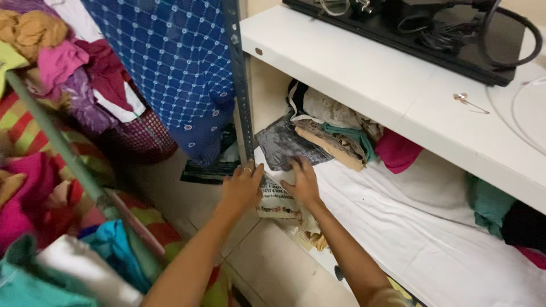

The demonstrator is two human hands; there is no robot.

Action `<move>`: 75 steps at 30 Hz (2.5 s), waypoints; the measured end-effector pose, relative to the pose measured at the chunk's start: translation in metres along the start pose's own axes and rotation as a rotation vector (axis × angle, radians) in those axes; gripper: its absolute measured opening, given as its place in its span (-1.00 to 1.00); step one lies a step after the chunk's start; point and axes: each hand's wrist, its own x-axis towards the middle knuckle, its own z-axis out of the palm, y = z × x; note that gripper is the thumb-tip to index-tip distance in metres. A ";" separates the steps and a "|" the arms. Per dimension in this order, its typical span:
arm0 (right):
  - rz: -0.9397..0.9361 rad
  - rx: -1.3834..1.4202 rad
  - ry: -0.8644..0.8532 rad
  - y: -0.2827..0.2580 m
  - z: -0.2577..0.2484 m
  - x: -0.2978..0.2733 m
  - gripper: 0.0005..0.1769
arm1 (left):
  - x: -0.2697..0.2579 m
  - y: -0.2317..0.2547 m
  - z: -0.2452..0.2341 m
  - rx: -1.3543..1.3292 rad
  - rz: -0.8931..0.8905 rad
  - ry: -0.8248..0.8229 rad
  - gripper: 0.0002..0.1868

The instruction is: The person retrieves various folded garments from a white shelf and places them onto a bed. They handle items one by one, including shirts, pants, and patterned fabrics, stacking them on the bed surface.

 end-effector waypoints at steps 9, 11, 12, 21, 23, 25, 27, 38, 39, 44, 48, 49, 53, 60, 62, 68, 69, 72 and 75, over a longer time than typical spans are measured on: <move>-0.039 -0.370 -0.170 0.038 0.051 0.075 0.17 | -0.009 0.014 -0.010 0.045 -0.042 -0.229 -0.13; -0.087 -0.442 -0.102 0.052 0.064 0.079 -0.06 | -0.011 0.019 -0.014 0.033 -0.067 -0.278 -0.15; -0.112 -0.479 -0.068 0.058 0.068 0.080 -0.16 | -0.013 0.021 -0.016 0.023 -0.081 -0.306 -0.16; 0.139 0.065 0.195 0.048 0.015 0.087 -0.67 | -0.007 0.022 -0.024 -0.072 -0.214 -0.398 -0.31; 0.007 0.260 0.373 0.026 0.000 0.077 -0.61 | -0.004 0.020 -0.025 -0.299 -0.320 -0.324 -0.26; 0.016 0.373 0.410 0.001 -0.014 0.058 -0.56 | 0.005 0.020 -0.028 -0.589 -0.430 -0.214 -0.10; 0.168 0.403 0.303 -0.030 -0.020 0.025 -0.54 | 0.008 0.022 -0.035 -1.197 -0.509 -0.207 -0.02; -0.317 0.231 0.030 -0.136 -0.113 -0.076 -0.22 | 0.010 0.007 -0.057 -1.903 -0.595 -0.390 -0.35; -0.276 0.224 0.104 -0.132 -0.126 -0.077 -0.27 | 0.010 0.005 -0.056 -1.875 -0.581 -0.461 -0.35; -0.268 0.160 0.236 -0.106 -0.187 -0.073 0.14 | 0.008 -0.003 -0.049 -1.468 -0.589 -0.653 -0.37; -0.136 0.534 -0.197 -0.088 -0.186 -0.089 0.20 | 0.008 -0.014 -0.038 -1.249 -0.310 -0.717 -0.43; -0.075 0.609 -0.314 -0.086 -0.181 -0.100 0.15 | 0.012 -0.016 -0.037 -1.186 -0.252 -0.729 -0.43; 0.333 1.195 -0.409 -0.098 -0.151 -0.145 -0.20 | 0.013 -0.018 -0.047 -1.091 -0.174 -0.785 -0.37; 0.604 1.423 -0.210 -0.138 -0.173 -0.160 -0.47 | -0.029 -0.038 -0.142 -1.708 0.153 -0.495 -0.21; 0.536 1.456 -0.165 -0.152 -0.190 -0.152 -0.50 | -0.049 -0.050 -0.173 -1.867 0.114 -0.496 -0.12; 0.224 1.640 -0.129 -0.228 -0.199 -0.121 -0.48 | -0.141 -0.028 -0.261 -1.406 -0.105 -0.098 0.10; 0.129 1.747 -0.260 -0.244 -0.195 -0.118 -0.57 | -0.164 -0.023 -0.274 -1.339 -0.048 0.076 0.14; 0.213 1.637 -0.280 -0.300 -0.188 -0.112 -0.39 | -0.241 -0.022 -0.317 -1.156 -0.027 0.461 0.15; 0.369 1.400 -0.371 -0.367 -0.166 -0.113 -0.20 | -0.327 -0.040 -0.360 -0.827 0.138 0.716 0.01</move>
